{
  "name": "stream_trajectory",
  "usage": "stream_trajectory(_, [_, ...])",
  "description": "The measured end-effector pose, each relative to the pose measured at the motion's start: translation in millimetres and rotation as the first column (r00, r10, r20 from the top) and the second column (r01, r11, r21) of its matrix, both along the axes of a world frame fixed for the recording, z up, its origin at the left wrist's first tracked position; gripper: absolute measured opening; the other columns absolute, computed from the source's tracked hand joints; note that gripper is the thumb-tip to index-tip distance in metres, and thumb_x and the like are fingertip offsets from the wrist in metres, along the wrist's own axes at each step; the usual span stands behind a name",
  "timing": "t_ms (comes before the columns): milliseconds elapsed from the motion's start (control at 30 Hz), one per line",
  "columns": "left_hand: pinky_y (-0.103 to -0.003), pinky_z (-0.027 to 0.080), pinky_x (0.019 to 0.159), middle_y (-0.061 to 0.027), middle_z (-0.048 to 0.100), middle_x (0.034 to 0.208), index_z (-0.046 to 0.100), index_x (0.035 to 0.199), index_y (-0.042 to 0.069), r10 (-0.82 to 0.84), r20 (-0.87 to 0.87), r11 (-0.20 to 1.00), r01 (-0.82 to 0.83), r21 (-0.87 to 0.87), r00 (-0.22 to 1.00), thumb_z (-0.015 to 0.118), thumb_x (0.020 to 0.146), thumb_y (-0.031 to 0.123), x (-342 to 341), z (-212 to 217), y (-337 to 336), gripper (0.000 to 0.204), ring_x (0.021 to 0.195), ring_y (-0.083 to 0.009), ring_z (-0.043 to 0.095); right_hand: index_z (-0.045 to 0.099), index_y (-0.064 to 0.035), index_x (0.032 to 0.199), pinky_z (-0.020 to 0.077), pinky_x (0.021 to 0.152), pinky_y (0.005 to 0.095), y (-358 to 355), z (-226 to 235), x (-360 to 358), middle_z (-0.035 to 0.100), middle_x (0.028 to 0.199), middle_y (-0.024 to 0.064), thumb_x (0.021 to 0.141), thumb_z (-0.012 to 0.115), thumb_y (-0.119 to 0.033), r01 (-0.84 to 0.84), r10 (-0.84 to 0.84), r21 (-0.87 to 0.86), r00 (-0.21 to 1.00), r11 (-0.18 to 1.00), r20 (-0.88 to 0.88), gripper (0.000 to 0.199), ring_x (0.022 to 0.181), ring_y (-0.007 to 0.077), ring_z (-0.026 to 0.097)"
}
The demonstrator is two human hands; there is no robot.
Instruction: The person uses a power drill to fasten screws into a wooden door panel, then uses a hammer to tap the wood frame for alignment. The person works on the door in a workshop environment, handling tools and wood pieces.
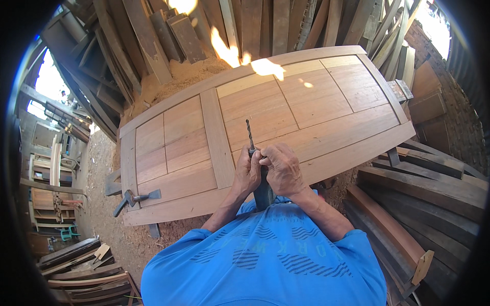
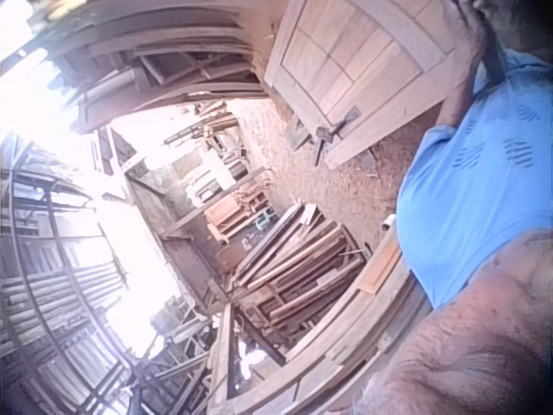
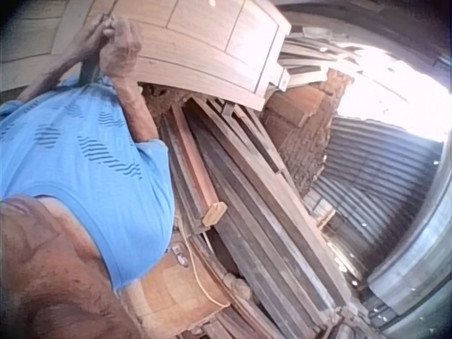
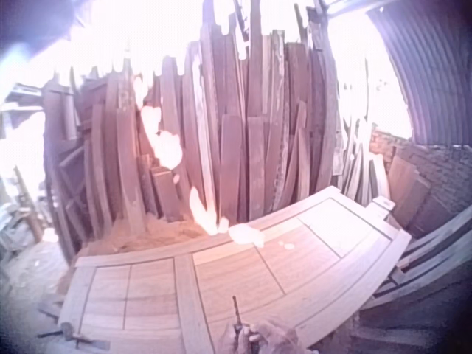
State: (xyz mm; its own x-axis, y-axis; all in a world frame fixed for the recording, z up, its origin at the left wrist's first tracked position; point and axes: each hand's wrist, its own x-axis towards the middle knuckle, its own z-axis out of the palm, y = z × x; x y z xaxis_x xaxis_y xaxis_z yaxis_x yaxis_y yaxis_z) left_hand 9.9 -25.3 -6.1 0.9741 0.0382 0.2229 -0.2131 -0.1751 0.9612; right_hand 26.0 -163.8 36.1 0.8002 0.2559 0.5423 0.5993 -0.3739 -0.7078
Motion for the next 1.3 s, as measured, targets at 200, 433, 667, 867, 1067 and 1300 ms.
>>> stream_trajectory(200, [-0.029, 0.047, 0.055, -0.0053, 0.059, 0.070, 0.049, 0.105, 0.002, -0.013, -0.016, 1.000, 0.013, -0.005, 1.000, 0.048, 0.106, 0.026, -1, -1, 1, 0.024, 0.062, -0.0131, 0.060, 0.060, -0.0041, 0.092, 0.0487, 0.064, 0.0401, 0, 3, -1, 0.059, 0.078, 0.0131, 0.084, 0.062, 0.005, -0.006, 0.006, -0.005, 1.000, 1.000, -0.013, 0.012, 0.075, 0.0333, 0.060])
stream_trajectory(433, [-0.028, 0.048, 0.056, -0.0053, 0.060, 0.072, 0.049, 0.104, 0.002, -0.011, -0.062, 0.998, 0.007, -0.064, 0.998, 0.048, 0.106, 0.026, -1, -2, -1, 0.024, 0.063, -0.0127, 0.060, 0.058, -0.0041, 0.089, 0.0489, 0.070, 0.0421, 0, 2, -2, 0.061, 0.080, 0.0129, 0.079, 0.064, 0.006, 0.007, -0.008, -0.011, 0.997, 1.000, -0.081, 0.015, 0.081, 0.0342, 0.061])
stream_trajectory(667, [-0.029, 0.049, 0.057, -0.0048, 0.059, 0.071, 0.049, 0.104, 0.002, 0.004, -0.083, 0.998, -0.009, -0.063, 0.997, 0.049, 0.105, 0.025, -2, -3, -1, 0.024, 0.063, -0.0123, 0.061, 0.059, -0.0041, 0.088, 0.0503, 0.069, 0.0415, 0, 3, -4, 0.061, 0.079, 0.0135, 0.080, 0.065, 0.005, 0.006, -0.003, 0.026, 0.991, 1.000, -0.136, 0.013, 0.082, 0.0340, 0.061])
stream_trajectory(867, [-0.029, 0.051, 0.062, -0.0057, 0.061, 0.083, 0.051, 0.114, 0.001, -0.028, -0.193, 0.973, -0.018, -0.232, 0.981, 0.046, 0.107, 0.028, -1, 0, -1, 0.028, 0.075, -0.0131, 0.062, 0.060, -0.0041, 0.096, 0.0497, 0.074, 0.0426, -5, 2, 2, 0.062, 0.086, 0.0145, 0.082, 0.066, 0.003, -0.057, 0.056, -0.022, 0.997, 0.998, -0.054, 0.016, 0.085, 0.0351, 0.061])
stream_trajectory(1067, [-0.035, 0.058, 0.076, -0.0093, 0.062, 0.096, 0.053, 0.126, 0.001, -0.363, -0.270, 0.721, 0.085, -0.688, 0.892, 0.046, 0.107, 0.031, 7, 6, 23, 0.036, 0.090, -0.0158, 0.062, 0.061, -0.0038, 0.105, 0.0490, 0.078, 0.0430, -26, 11, 6, 0.064, 0.094, 0.0150, 0.085, 0.067, -0.001, -0.026, 0.025, -0.065, 0.999, 0.998, -0.024, 0.021, 0.088, 0.0345, 0.061])
stream_trajectory(1300, [-0.032, 0.055, 0.081, -0.0100, 0.069, 0.103, 0.059, 0.120, 0.001, -0.458, -0.275, 0.681, 0.136, -0.719, 0.845, 0.057, 0.102, 0.034, 16, -1, 28, 0.039, 0.094, -0.0177, 0.065, 0.064, -0.0045, 0.105, 0.0491, 0.078, 0.0416, -26, 17, 1, 0.066, 0.091, 0.0126, 0.084, 0.071, -0.003, 0.000, -0.003, -0.021, 0.990, 1.000, -0.140, 0.022, 0.088, 0.0322, 0.062])
